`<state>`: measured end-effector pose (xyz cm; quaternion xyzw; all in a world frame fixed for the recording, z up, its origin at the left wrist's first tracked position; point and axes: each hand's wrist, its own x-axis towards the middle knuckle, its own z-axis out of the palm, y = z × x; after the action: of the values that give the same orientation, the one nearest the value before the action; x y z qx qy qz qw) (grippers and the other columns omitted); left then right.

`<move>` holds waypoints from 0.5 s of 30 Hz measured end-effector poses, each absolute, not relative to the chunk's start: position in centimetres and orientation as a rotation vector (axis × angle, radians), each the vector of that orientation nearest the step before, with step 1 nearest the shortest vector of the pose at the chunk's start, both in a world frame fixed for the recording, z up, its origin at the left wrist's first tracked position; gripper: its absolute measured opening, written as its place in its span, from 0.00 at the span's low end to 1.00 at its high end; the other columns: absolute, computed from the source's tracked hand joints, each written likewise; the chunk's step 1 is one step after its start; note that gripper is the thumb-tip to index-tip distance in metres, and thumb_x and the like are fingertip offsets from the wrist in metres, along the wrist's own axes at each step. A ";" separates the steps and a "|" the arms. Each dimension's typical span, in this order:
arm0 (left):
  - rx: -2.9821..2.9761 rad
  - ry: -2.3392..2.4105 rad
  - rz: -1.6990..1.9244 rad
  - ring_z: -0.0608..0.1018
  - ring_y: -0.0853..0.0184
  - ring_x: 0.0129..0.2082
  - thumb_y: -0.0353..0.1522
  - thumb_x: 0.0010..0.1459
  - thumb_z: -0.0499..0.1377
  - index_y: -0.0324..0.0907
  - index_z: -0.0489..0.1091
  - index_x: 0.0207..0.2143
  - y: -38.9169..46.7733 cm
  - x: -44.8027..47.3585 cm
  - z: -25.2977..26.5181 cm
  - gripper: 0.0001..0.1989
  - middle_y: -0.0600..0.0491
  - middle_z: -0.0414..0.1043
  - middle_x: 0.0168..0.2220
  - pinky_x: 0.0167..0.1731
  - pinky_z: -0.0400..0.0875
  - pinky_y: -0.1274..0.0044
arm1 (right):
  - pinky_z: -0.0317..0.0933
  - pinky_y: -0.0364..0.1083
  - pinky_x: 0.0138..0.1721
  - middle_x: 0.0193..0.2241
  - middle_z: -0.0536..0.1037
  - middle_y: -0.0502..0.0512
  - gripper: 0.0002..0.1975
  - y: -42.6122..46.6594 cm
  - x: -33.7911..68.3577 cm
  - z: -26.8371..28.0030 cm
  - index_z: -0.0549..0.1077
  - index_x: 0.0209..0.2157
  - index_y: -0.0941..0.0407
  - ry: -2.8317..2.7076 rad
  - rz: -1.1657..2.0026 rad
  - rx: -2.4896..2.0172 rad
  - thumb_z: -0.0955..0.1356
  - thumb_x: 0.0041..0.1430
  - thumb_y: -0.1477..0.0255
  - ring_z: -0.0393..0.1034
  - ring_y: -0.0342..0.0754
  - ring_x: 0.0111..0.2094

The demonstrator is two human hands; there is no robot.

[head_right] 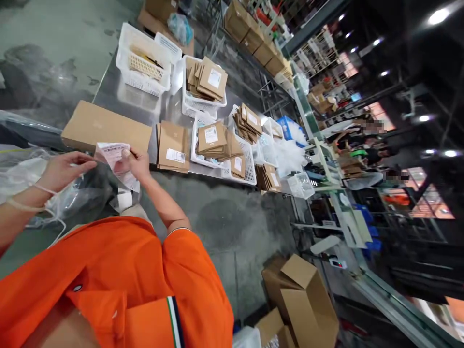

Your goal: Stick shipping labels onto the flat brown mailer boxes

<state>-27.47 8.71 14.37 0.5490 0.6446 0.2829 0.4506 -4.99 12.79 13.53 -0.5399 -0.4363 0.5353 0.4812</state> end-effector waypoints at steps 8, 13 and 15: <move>0.953 1.321 1.109 0.82 0.50 0.56 0.62 0.36 0.81 0.32 0.81 0.47 8.5 -24.2 16.5 0.49 0.40 0.87 0.54 0.67 0.75 0.56 | 0.76 0.46 0.60 0.57 0.86 0.62 0.28 10.2 -6.0 13.1 0.85 0.47 0.58 -1.138 1.525 -1.266 0.81 0.51 0.53 0.83 0.51 0.59; 0.977 1.289 1.007 0.83 0.46 0.56 0.69 0.26 0.81 0.32 0.84 0.48 9.3 -24.4 15.6 0.58 0.41 0.89 0.51 0.68 0.74 0.51 | 0.79 0.43 0.47 0.42 0.89 0.54 0.27 13.2 -4.7 13.4 0.81 0.44 0.57 -0.959 1.667 -1.231 0.83 0.51 0.53 0.85 0.47 0.43; 0.953 1.302 0.955 0.84 0.45 0.54 0.69 0.22 0.81 0.30 0.84 0.49 9.8 -24.2 15.4 0.62 0.41 0.89 0.51 0.68 0.74 0.49 | 0.78 0.42 0.38 0.34 0.86 0.51 0.23 14.6 -4.5 13.3 0.79 0.38 0.55 -0.949 1.572 -1.268 0.85 0.51 0.55 0.82 0.48 0.37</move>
<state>-24.22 9.77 15.41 0.4097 0.5598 0.4104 0.5919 -4.51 14.63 13.31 -0.5103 -0.3821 0.6329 0.4394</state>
